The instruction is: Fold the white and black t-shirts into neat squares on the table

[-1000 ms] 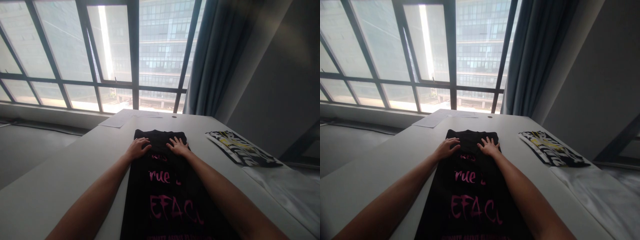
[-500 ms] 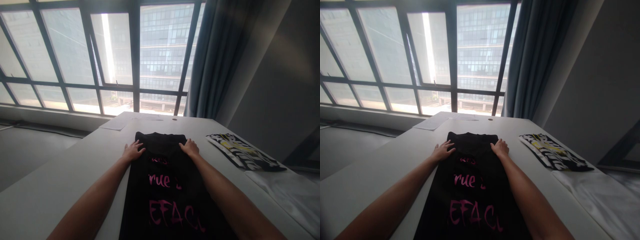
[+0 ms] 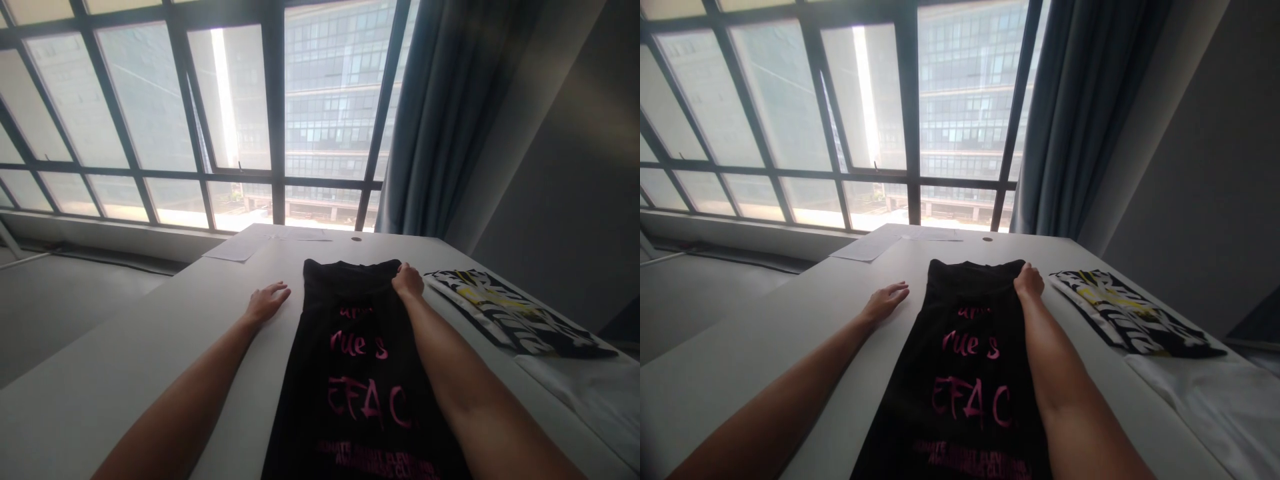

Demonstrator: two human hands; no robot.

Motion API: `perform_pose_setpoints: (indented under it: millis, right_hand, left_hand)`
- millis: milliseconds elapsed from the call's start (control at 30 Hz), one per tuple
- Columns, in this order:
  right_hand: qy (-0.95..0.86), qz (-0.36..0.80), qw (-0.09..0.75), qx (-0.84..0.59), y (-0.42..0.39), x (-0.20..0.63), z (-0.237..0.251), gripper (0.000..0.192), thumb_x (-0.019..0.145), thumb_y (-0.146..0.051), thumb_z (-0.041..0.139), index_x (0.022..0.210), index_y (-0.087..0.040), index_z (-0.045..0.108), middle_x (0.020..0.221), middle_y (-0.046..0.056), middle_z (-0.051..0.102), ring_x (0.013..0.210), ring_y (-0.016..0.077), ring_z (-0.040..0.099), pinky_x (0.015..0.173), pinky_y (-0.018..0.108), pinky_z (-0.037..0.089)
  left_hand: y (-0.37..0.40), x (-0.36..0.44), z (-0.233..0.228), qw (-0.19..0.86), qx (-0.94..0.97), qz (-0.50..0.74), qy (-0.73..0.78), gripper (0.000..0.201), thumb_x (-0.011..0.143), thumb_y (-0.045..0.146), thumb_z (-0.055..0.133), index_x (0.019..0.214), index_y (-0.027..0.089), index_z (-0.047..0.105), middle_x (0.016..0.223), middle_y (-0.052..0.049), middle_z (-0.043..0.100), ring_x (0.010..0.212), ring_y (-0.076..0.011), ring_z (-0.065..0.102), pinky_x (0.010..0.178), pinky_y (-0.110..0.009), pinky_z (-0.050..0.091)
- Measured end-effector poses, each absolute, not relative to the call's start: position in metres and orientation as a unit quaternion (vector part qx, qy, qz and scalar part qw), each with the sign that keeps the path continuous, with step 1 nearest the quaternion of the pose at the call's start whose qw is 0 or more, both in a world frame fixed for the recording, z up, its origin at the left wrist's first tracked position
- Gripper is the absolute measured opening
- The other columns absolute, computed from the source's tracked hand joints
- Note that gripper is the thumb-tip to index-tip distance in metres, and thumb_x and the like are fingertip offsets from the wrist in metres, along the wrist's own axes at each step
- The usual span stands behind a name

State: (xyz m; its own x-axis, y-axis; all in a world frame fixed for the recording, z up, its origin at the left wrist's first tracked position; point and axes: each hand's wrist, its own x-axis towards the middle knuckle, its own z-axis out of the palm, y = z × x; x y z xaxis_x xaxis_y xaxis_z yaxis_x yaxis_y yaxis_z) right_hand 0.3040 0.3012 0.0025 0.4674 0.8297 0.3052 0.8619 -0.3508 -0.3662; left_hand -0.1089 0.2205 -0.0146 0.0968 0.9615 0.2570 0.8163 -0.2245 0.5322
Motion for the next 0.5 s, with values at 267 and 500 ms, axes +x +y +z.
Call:
perform_pose_setpoints:
  millis: [267,500]
  right_hand:
    - [-0.552,0.009,0.137,-0.823,0.271,0.338,0.002,0.061,0.092,-0.043,0.051,0.138,-0.003,0.043,0.129,0.026,0.054,0.123,0.032,0.053,0.097,0.038,0.043]
    - [-0.636,0.001,0.047,-0.771,0.139,0.312,0.002,0.051,0.091,-0.047,0.053,0.126,-0.01,0.058,0.131,0.021,0.056,0.121,0.0319,0.054,0.097,0.036,0.042]
  left_hand:
    - [0.213,-0.108,-0.01,0.136,0.737,0.272,0.603,0.045,0.087,0.058,0.049,0.11,0.028,0.073,0.127,0.0,0.066,0.126,-0.0253,0.055,0.113,-0.039,0.032]
    - [0.204,-0.118,-0.014,0.22,0.753,0.284,0.551,0.059,0.077,0.068,0.054,0.102,0.019,0.076,0.128,-0.008,0.066,0.129,-0.0274,0.052,0.108,-0.033,0.037]
